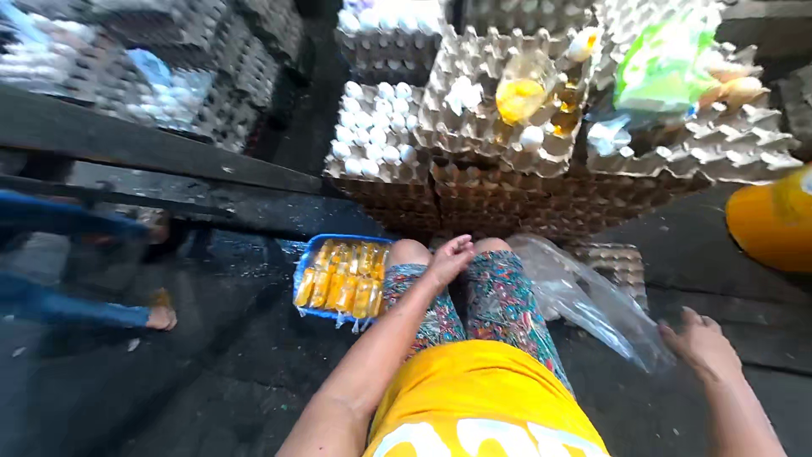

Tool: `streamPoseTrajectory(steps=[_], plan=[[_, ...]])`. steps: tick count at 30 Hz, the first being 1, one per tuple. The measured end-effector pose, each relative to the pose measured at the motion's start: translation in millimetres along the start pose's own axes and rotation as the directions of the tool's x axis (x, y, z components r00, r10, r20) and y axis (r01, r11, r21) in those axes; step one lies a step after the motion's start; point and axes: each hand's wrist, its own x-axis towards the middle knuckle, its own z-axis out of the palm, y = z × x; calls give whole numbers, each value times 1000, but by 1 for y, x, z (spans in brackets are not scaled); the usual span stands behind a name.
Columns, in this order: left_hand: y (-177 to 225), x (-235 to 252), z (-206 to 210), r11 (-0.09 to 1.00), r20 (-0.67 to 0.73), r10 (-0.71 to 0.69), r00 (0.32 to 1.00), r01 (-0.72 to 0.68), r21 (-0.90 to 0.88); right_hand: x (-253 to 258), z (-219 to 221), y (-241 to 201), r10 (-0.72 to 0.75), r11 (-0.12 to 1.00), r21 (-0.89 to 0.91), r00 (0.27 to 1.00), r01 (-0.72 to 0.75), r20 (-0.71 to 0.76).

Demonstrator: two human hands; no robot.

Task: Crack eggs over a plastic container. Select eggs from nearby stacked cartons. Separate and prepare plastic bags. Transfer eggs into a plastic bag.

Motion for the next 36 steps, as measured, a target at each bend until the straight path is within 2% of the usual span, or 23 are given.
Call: streamPoseTrajectory(steps=[3,5,7,9,11,13,15,17,19,20,23,25,27,28,30,33,36], plan=[[10,-15,0,1000,50,-9,999,9,-1,8,12,-29,-234,966,55,947,251,-221],[8,-27,-6,998,51,-16,999,19,-53,10,23,-62,-347,921,96,908,377,-233],[2,-40,-15,989,24,-62,998,65,-133,12,44,-93,-414,890,174,907,421,-76],[-10,-48,-26,972,14,-108,994,109,-207,24,76,-111,-414,904,210,885,373,211],[-21,-53,-35,957,4,-152,988,148,-250,40,106,-123,-348,937,142,813,319,467],[-38,-55,-40,946,18,-174,985,172,-275,48,116,-127,-246,965,64,799,254,548],[-51,-51,-45,937,44,-172,984,177,-301,62,104,-137,-134,988,-6,862,156,489],[-57,-44,-52,923,63,-182,981,193,-333,82,89,-147,-47,996,-58,929,73,366],[-60,-38,-60,905,84,-200,976,217,-366,107,79,-151,-98,994,-22,972,105,215],[-61,-35,-63,897,91,-203,975,223,-381,116,71,-158,-129,991,-12,978,133,166],[-64,-31,-76,890,97,-189,977,212,-404,122,54,-177,-108,990,104,990,98,90],[-65,-30,-82,887,72,-182,981,195,-418,103,59,-169,-35,971,231,994,58,-101],[-68,-30,-88,877,38,-183,982,181,-444,78,78,-148,37,977,213,981,5,-190],[-71,-30,-91,868,21,-181,983,169,-466,67,92,-133,75,983,178,986,-48,-152],[-75,-30,-93,851,-5,-179,984,153,-503,57,117,-110,153,983,93,986,-158,61],[-76,-28,-90,844,-11,-204,979,170,-510,76,141,-108,256,965,-35,911,-259,323],[-72,-24,-82,863,-3,-233,973,205,-461,104,171,-102,203,969,53,896,-243,394]])
